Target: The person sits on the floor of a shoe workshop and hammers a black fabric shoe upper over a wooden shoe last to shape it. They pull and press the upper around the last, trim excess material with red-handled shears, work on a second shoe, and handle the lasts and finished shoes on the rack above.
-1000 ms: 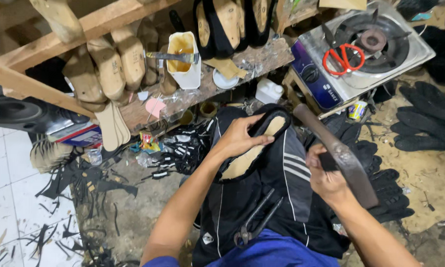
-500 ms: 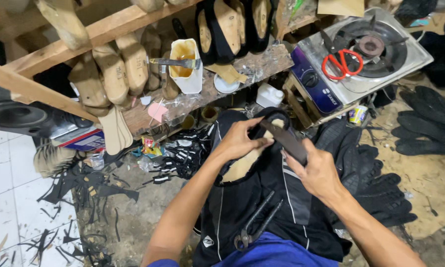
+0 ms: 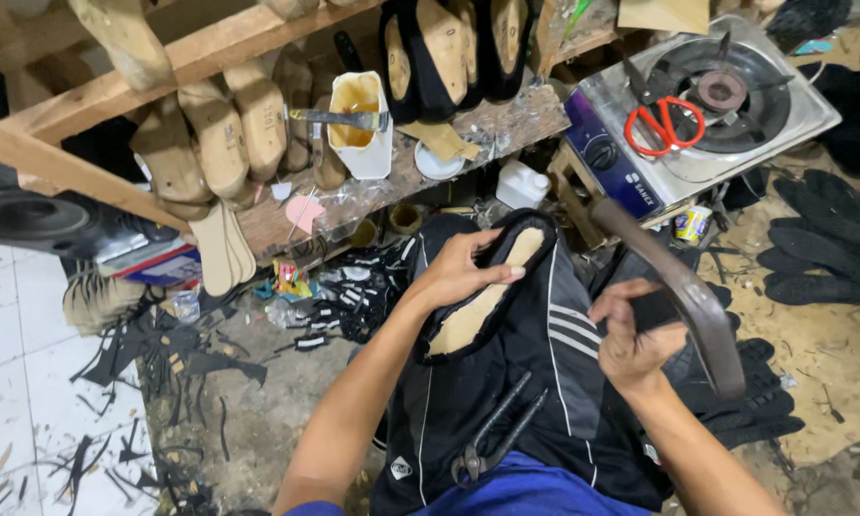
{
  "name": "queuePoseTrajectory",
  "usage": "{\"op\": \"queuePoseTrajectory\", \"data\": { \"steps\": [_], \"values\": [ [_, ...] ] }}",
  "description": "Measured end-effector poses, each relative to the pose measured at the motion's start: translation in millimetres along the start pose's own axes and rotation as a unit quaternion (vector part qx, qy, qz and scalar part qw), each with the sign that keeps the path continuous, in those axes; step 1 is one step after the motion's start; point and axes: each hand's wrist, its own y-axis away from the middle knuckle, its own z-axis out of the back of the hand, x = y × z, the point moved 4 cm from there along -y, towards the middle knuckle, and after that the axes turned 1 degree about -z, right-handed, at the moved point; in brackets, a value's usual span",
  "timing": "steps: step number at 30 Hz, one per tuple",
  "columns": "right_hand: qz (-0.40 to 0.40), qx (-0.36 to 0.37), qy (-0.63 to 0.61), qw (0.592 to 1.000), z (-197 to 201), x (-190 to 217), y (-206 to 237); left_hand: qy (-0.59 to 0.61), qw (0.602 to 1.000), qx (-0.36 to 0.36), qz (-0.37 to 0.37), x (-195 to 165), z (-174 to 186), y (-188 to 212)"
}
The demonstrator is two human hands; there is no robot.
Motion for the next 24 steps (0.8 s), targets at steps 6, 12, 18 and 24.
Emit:
{"op": "queuePoseTrajectory", "data": {
  "steps": [6,12,18,24],
  "values": [
    [-0.11,0.114,0.129,0.979,-6.7,-15.5,10.0,0.0,1.0,0.007,-0.003,8.6,-1.8,-2.4],
    [0.011,0.0,-0.118,0.993,-2.4,0.0,9.9,0.061,0.998,0.008,0.001,4.8,-1.2,0.5],
    [-0.094,0.115,0.183,0.972,1.5,-11.2,17.2,-0.01,1.0,0.003,0.007,6.5,0.8,-1.0],
    [-0.108,0.041,0.133,0.984,4.1,-0.4,-1.3,-0.025,0.999,-0.033,-0.02,8.3,-0.3,-0.5]
  ]
}}
